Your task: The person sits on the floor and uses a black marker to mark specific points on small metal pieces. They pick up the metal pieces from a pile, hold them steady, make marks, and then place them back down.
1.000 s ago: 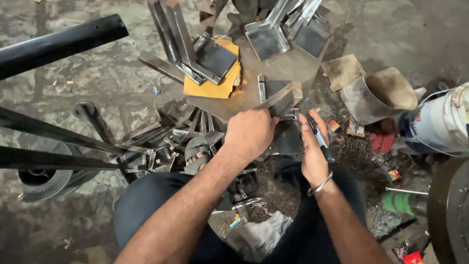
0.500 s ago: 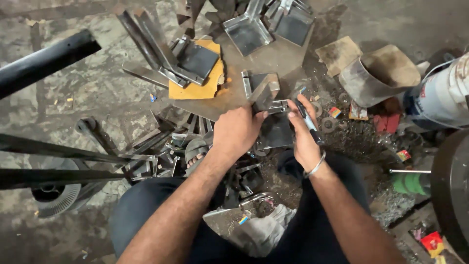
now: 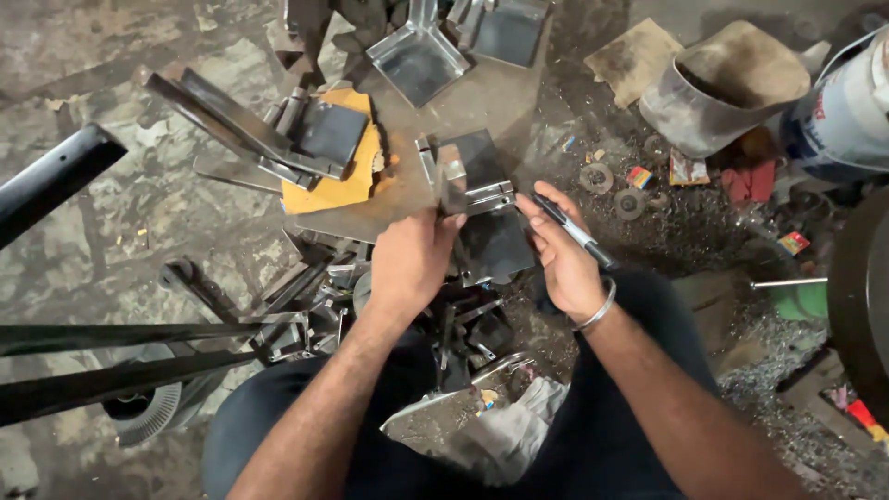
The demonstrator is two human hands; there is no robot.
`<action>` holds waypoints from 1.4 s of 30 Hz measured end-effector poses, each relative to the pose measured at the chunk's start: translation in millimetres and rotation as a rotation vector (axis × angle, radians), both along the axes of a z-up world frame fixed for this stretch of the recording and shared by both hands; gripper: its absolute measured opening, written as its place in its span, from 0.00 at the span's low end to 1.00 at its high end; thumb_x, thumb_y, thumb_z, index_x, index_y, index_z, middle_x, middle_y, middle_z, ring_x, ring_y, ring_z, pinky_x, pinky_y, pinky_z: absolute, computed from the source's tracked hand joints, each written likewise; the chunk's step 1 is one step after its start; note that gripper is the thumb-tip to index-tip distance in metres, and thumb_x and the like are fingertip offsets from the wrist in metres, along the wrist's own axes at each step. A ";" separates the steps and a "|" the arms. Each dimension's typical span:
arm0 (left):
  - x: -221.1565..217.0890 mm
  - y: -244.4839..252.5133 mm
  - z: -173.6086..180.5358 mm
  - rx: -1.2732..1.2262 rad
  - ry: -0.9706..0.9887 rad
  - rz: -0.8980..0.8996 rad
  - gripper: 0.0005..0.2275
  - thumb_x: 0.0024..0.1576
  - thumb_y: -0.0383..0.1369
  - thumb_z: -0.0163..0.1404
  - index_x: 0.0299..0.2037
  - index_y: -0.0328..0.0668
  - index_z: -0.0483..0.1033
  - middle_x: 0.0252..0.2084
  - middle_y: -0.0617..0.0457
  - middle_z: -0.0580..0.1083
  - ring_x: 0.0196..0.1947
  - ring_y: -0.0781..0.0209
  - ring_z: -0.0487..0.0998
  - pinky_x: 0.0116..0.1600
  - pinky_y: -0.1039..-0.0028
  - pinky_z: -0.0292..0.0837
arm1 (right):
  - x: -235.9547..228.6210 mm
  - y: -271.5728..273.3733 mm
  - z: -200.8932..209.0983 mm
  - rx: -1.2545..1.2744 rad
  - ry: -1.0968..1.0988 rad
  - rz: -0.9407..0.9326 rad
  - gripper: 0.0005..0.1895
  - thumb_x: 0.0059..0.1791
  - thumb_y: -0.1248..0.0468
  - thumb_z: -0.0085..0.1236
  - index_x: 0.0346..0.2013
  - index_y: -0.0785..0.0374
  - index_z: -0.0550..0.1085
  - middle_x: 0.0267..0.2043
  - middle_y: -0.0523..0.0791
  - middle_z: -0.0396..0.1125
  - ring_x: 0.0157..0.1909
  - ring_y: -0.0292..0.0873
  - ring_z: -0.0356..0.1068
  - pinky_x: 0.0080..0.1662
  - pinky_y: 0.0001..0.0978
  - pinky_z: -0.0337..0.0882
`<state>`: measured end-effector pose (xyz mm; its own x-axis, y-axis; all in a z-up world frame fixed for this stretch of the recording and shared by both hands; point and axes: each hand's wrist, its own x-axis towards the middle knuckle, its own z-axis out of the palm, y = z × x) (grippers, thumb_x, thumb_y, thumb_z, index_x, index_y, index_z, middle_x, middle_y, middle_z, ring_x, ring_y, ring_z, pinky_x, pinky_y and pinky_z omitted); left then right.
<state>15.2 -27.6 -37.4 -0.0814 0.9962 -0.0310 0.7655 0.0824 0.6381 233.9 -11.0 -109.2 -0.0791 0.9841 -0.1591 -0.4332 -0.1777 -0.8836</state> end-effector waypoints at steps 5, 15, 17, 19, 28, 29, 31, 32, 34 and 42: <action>-4.0 1.1 1.6 0.004 -0.017 -0.024 0.18 0.59 0.47 0.51 0.33 0.35 0.77 0.28 0.36 0.76 0.33 0.32 0.78 0.37 0.46 0.70 | -5.5 -8.5 -14.6 -0.023 -0.051 -0.066 0.28 0.55 0.70 0.48 0.70 0.61 0.61 0.63 0.49 0.70 0.46 0.33 0.62 0.45 0.25 0.60; -7.0 2.2 4.3 -0.011 -0.038 -0.045 0.19 0.59 0.46 0.52 0.31 0.34 0.75 0.26 0.36 0.75 0.31 0.32 0.76 0.34 0.47 0.68 | -0.3 -10.4 -16.3 0.070 -0.067 -0.012 0.28 0.54 0.72 0.47 0.70 0.62 0.59 0.64 0.52 0.68 0.68 0.43 0.65 0.67 0.33 0.62; -7.2 2.4 5.1 -0.013 -0.040 -0.047 0.19 0.59 0.46 0.52 0.31 0.34 0.75 0.26 0.37 0.75 0.30 0.32 0.76 0.34 0.48 0.68 | 2.5 -4.4 -20.1 0.053 -0.034 -0.013 0.27 0.54 0.71 0.47 0.70 0.62 0.59 0.63 0.52 0.68 0.66 0.43 0.66 0.66 0.34 0.63; -8.2 2.7 8.6 -0.014 -0.040 -0.045 0.19 0.59 0.47 0.52 0.32 0.34 0.75 0.26 0.37 0.75 0.30 0.33 0.77 0.34 0.48 0.69 | 4.5 1.3 -23.1 0.037 0.001 -0.010 0.27 0.54 0.71 0.47 0.69 0.62 0.60 0.62 0.52 0.68 0.64 0.43 0.67 0.64 0.35 0.65; -7.8 4.4 47.2 0.176 0.021 -0.043 0.29 0.51 0.50 0.60 0.54 0.33 0.73 0.41 0.42 0.77 0.37 0.42 0.80 0.39 0.56 0.74 | 14.5 19.0 -12.6 0.098 -0.314 -0.079 0.29 0.52 0.62 0.54 0.69 0.56 0.61 0.61 0.43 0.70 0.57 0.36 0.69 0.54 0.32 0.67; -7.1 4.1 45.5 0.268 -0.088 -0.067 0.28 0.54 0.49 0.58 0.56 0.32 0.72 0.43 0.41 0.76 0.42 0.43 0.79 0.44 0.57 0.74 | 15.2 20.4 -15.4 0.095 -0.331 -0.085 0.29 0.52 0.62 0.55 0.69 0.57 0.62 0.60 0.43 0.70 0.57 0.35 0.69 0.54 0.32 0.67; -4.8 4.7 43.2 0.365 -0.196 -0.079 0.28 0.57 0.48 0.57 0.59 0.30 0.71 0.46 0.40 0.75 0.47 0.43 0.79 0.49 0.59 0.74 | 15.7 22.3 -21.0 0.096 -0.348 -0.079 0.30 0.52 0.61 0.55 0.69 0.57 0.62 0.59 0.43 0.70 0.56 0.35 0.69 0.53 0.32 0.67; -3.1 5.9 43.1 0.415 -0.192 -0.098 0.27 0.58 0.47 0.57 0.57 0.31 0.72 0.47 0.39 0.75 0.48 0.41 0.78 0.51 0.58 0.73 | 15.3 23.2 -23.5 0.095 -0.351 -0.088 0.29 0.52 0.61 0.55 0.69 0.57 0.62 0.59 0.43 0.70 0.55 0.36 0.69 0.52 0.32 0.66; -0.1 7.8 45.5 0.469 -0.184 -0.102 0.25 0.59 0.47 0.57 0.56 0.31 0.73 0.49 0.37 0.75 0.50 0.39 0.77 0.54 0.58 0.73 | 13.9 23.2 -25.6 0.101 -0.353 -0.083 0.29 0.53 0.61 0.55 0.69 0.57 0.63 0.59 0.44 0.71 0.55 0.36 0.68 0.51 0.31 0.66; 5.3 8.7 49.2 0.510 -0.118 -0.048 0.27 0.55 0.49 0.57 0.53 0.31 0.73 0.42 0.38 0.79 0.43 0.39 0.80 0.45 0.55 0.75 | -1.4 10.6 -18.1 0.532 -0.607 -0.070 0.31 0.54 0.70 0.57 0.70 0.67 0.58 0.66 0.49 0.65 0.63 0.43 0.66 0.60 0.33 0.69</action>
